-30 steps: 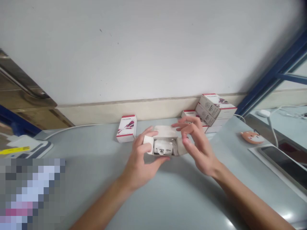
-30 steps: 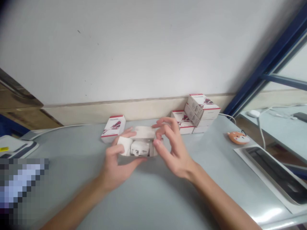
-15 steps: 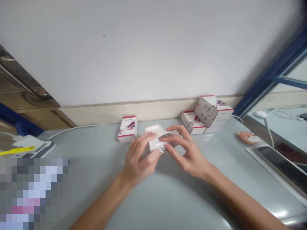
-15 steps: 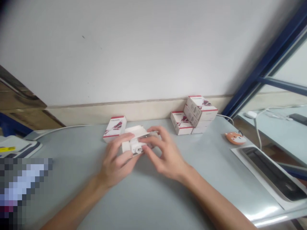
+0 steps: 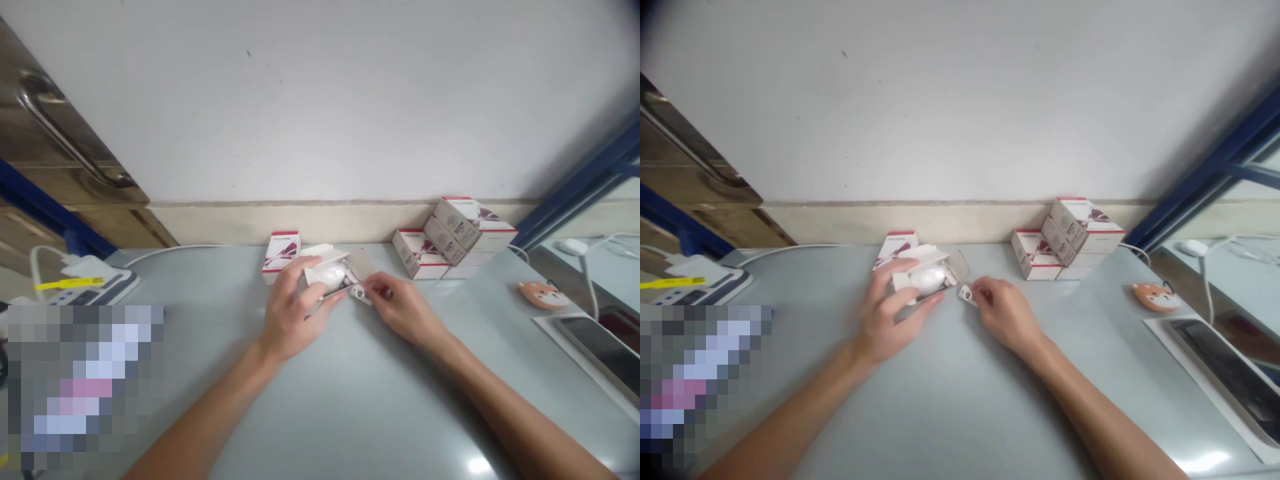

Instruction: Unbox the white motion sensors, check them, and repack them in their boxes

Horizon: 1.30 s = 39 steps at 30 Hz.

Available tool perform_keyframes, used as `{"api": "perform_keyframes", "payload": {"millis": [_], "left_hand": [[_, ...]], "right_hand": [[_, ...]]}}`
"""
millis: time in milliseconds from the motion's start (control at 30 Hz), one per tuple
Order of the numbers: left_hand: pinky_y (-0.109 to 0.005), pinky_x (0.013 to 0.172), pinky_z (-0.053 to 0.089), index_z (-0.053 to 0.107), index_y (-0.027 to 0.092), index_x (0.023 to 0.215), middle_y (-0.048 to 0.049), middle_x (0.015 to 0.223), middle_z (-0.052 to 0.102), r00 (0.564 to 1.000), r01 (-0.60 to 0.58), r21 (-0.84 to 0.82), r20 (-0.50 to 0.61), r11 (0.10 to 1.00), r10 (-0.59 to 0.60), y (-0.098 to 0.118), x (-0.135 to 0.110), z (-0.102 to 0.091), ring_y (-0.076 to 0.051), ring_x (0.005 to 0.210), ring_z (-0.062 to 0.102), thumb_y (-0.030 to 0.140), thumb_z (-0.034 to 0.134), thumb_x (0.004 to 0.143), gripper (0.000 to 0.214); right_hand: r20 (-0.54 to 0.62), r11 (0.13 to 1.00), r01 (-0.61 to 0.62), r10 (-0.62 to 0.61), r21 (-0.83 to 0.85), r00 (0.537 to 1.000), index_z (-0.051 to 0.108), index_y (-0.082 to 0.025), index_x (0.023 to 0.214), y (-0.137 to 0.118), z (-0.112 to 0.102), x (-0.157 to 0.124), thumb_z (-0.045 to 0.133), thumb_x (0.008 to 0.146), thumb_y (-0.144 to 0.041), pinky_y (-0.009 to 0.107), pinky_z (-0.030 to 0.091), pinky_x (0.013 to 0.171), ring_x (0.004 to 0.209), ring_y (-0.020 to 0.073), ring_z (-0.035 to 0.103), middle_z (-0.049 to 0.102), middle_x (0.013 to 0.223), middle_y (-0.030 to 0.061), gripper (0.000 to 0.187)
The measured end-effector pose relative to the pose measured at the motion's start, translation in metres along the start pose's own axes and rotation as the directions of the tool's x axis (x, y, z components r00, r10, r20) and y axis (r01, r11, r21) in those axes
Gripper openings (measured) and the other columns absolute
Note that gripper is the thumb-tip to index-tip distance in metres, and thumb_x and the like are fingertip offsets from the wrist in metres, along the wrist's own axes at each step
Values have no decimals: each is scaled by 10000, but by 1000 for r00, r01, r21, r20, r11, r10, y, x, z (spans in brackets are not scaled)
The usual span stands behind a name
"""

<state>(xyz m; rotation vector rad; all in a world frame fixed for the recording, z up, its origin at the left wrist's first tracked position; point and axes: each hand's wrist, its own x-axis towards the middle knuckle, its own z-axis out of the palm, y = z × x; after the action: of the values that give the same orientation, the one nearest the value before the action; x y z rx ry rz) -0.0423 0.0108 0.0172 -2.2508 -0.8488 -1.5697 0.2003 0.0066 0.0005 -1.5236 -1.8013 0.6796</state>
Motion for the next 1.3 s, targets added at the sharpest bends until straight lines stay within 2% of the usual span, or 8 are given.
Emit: {"api": "perform_keyframes", "payload": {"millis": [67, 167, 267, 367, 633, 833, 1100, 1300], "left_hand": [[-476, 997, 615, 527, 288, 1080, -73, 1262, 651, 997, -76, 51, -4, 996, 77, 1, 2, -1, -246, 1189, 678, 126, 863, 803, 464], [-465, 980, 619, 548, 293, 1103, -70, 1208, 682, 992, -125, 101, -10, 987, 127, 4, 4, -1, -244, 1151, 674, 85, 844, 789, 479], [-454, 960, 615, 560, 289, 1125, -81, 1212, 707, 988, -154, 112, 21, 982, 153, 6, 4, 0, -256, 1168, 677, 54, 799, 800, 467], [-431, 937, 599, 546, 283, 1089, -84, 1258, 726, 981, -186, 118, 72, 975, 178, 11, 3, 3, -262, 1221, 680, 45, 729, 839, 391], [-407, 970, 597, 534, 258, 1065, -129, 1371, 684, 974, -197, 49, 125, 979, 190, 16, 2, 6, -260, 1307, 663, 62, 703, 898, 309], [-446, 1006, 610, 507, 267, 1129, -155, 1421, 626, 992, -66, -20, 109, 998, 68, 5, 3, 3, -264, 1285, 668, 114, 800, 868, 421], [-396, 931, 613, 478, 292, 1123, -111, 1345, 641, 996, -17, -1, 83, 1000, 17, 4, 5, 4, -242, 1194, 703, 178, 845, 856, 467], [-409, 930, 623, 460, 321, 1179, -100, 1350, 614, 997, -27, -22, 72, 999, 29, 1, 4, 6, -254, 1236, 673, 174, 847, 848, 529]], "right_hand": [[26, 992, 62, -60, -108, 998, 729, -240, 1043, 1, 9, -3, 579, 996, -307, 383, 494, 774, 818, 232, 652, 718, 903, 51, 171], [-147, 969, 203, -223, -139, 964, 703, -225, 1044, -6, 8, -8, 557, 985, -215, 381, 502, 788, 814, 210, 620, 673, 1011, 75, 158], [-309, 870, 474, -493, -138, 814, 662, -237, 1057, -21, -5, -14, 560, 937, -126, 363, 488, 729, 788, 200, 574, 604, 973, 58, 193], [-154, 719, 650, -691, -245, 706, 657, -233, 1092, -35, -15, -19, 570, 819, -65, 398, 482, 747, 850, 233, 558, 581, 1032, 81, 332], [28, 628, 616, -689, -475, 724, 679, -238, 1158, -27, -19, -14, 579, 873, -55, 402, 483, 784, 892, 245, 578, 622, 1049, 91, 353], [-93, 594, 583, -740, -554, 666, 674, -283, 1187, -16, -19, -7, 582, 968, -37, 326, 482, 705, 832, 189, 659, 710, 1069, 49, 342], [-388, 771, 570, -636, -284, 667, 647, -254, 1004, -22, -23, -5, 625, 996, -80, 277, 528, 669, 724, 144, 661, 710, 850, -1, 175], [-228, 742, 571, -659, -351, 717, 674, -232, 1254, -23, -20, -8, 664, 1004, -284, 371, 561, 772, 914, 224, 653, 655, 1057, 94, 256]]}}
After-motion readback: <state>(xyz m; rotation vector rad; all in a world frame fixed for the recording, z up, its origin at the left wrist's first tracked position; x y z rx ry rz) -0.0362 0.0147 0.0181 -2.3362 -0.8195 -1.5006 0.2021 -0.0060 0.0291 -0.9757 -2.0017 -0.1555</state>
